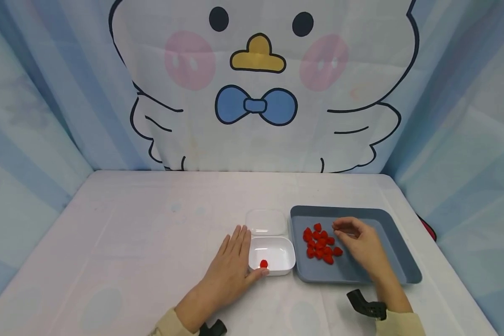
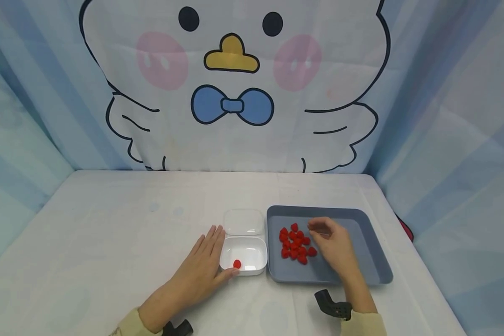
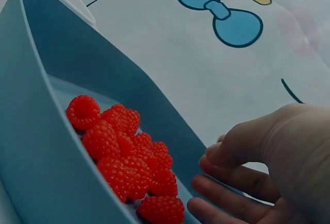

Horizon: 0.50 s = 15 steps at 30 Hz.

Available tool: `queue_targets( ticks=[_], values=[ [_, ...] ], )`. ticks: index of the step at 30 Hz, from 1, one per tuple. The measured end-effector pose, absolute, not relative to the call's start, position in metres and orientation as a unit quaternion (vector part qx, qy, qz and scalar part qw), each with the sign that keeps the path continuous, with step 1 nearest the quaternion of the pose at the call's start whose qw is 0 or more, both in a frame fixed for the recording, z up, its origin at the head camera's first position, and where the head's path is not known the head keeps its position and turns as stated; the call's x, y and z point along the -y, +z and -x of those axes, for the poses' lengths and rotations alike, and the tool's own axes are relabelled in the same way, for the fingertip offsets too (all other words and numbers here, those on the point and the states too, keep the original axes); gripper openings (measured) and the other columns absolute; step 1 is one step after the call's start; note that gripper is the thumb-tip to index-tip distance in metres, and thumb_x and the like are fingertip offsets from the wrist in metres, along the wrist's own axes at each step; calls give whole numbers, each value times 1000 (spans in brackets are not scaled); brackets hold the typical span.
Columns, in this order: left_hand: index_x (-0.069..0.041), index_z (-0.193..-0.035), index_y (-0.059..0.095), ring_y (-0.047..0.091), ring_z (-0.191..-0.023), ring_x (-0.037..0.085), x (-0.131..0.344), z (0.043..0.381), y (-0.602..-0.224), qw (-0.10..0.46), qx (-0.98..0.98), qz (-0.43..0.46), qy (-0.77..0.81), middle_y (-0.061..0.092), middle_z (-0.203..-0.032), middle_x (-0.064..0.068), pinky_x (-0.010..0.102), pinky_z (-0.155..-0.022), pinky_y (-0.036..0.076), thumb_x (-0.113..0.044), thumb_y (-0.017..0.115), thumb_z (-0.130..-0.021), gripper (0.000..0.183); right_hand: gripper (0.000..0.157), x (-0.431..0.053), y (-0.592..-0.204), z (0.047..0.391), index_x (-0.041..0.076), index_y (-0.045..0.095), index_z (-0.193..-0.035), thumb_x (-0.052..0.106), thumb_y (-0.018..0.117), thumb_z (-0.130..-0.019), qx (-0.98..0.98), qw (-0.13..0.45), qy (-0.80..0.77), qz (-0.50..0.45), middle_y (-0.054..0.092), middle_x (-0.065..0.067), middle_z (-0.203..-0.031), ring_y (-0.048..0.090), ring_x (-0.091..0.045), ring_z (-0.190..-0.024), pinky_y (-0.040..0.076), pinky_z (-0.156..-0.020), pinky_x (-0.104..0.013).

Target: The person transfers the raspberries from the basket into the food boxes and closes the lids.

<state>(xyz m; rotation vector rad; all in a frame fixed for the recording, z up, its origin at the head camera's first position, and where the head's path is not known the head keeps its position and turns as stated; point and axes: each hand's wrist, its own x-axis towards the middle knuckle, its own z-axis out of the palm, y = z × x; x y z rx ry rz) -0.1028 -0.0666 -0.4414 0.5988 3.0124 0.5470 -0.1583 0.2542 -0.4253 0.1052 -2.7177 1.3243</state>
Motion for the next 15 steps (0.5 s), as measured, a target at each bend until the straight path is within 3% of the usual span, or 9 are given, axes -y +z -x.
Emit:
queue_targets(
  ticks=[10, 15],
  values=[
    [4, -154, 23, 19, -153, 35, 66, 103, -441, 10, -966, -191, 175, 25, -162, 21, 51, -124, 20, -66, 46, -94, 95, 26, -255, -427, 159, 0, 65, -118, 4, 66, -92, 899, 31, 435, -52, 70, -16, -114, 66, -27, -104, 49, -82, -10],
    [4, -154, 24, 20, -153, 35, 66, 103, -440, 9, -966, -192, 175, 26, -162, 21, 51, -123, 21, -66, 46, -94, 95, 26, -254, -429, 160, -2, 65, -117, -2, 65, -91, 899, 28, 432, -62, 70, -18, -113, 67, -31, -103, 51, -80, -12]
  ],
)
